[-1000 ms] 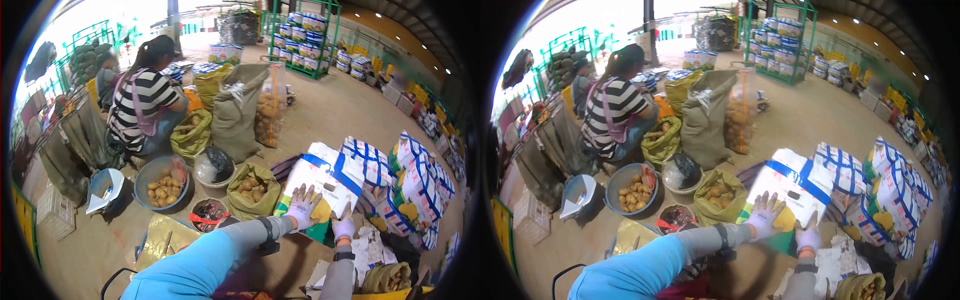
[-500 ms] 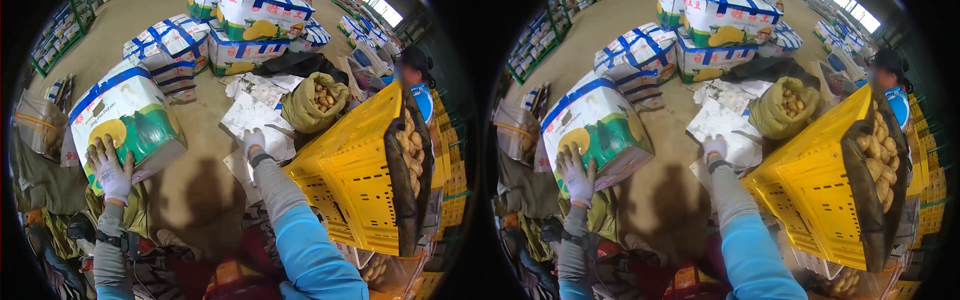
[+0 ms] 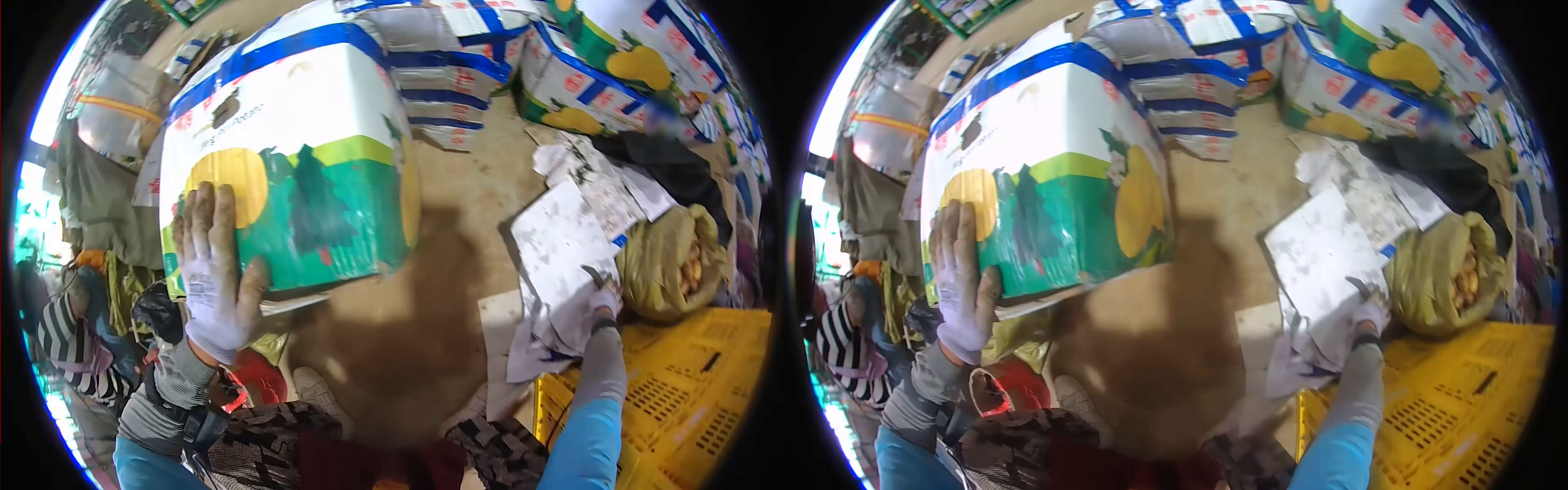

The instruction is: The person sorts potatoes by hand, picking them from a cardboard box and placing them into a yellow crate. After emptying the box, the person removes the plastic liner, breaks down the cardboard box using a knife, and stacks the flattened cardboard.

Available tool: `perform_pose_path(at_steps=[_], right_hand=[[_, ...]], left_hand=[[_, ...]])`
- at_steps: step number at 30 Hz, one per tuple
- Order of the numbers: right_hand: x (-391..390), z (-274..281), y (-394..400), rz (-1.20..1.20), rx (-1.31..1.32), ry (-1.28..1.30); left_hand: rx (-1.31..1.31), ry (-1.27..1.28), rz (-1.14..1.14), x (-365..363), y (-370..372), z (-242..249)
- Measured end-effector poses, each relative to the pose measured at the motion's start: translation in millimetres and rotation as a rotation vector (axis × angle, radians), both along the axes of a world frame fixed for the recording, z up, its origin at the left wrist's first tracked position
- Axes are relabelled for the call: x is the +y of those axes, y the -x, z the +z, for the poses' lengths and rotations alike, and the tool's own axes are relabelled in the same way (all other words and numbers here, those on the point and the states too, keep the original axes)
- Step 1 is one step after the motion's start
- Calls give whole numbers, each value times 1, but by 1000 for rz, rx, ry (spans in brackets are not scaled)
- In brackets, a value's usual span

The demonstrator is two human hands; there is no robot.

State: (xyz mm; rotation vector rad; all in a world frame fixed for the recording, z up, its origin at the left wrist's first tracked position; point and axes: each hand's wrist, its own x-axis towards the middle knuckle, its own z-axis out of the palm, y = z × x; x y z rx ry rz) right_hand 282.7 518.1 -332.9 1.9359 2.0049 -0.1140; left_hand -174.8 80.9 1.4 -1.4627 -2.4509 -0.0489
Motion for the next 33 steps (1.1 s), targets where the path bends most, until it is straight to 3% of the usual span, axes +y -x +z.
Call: perform_pose_path(at_steps=[1,3,6,8,10,11,13,14,15,16,19,20,21,22,23,26,27,29,33], right_hand=[[4,-8,-4,18,41,79],[-13,10,17,100,-112,41],[-6,-12,4,103,-139,-79],[-24,10,12,197,-204,-78],[-23,-16,-6,173,-95,-131],[-31,0,4,126,-36,-140],[-40,43,27,81,197,-186],[-26,35,27,4,388,-287],[-53,100,68,-160,716,-224],[-40,90,76,-284,1047,-292],[-5,94,101,-161,1467,-25],[-27,136,121,88,1350,-61],[-57,174,142,-9,1545,125],[-109,238,163,59,1600,165],[-131,264,170,163,1641,251],[-192,330,180,334,1663,588],[-213,357,180,421,1529,634],[-265,400,180,404,1480,814],[-322,406,186,689,1124,633]], left_hand=[[-2,-1,-11,-2,3,-2],[-23,25,41,-2,2,-1],[-23,0,63,-2,2,0],[-8,-27,50,-1,5,-1],[-6,-43,62,-1,5,0],[-15,-75,66,-1,8,-1],[-29,-75,100,-2,10,-3],[-30,-96,101,-3,11,-4],[-31,-123,102,-4,12,-5],[-31,-158,105,-7,12,-7],[-37,-191,123,-12,14,-9],[-63,-197,128,-13,16,-11],[-82,-198,140,-14,19,-12],[-105,-192,150,-14,23,-13],[-126,-182,160,-15,21,-12],[-188,-378,41,-41,-2,-2],[-214,-443,-3,-54,-13,3],[-244,-509,0,-80,-37,4],[-393,-440,244,-113,-81,-2]])
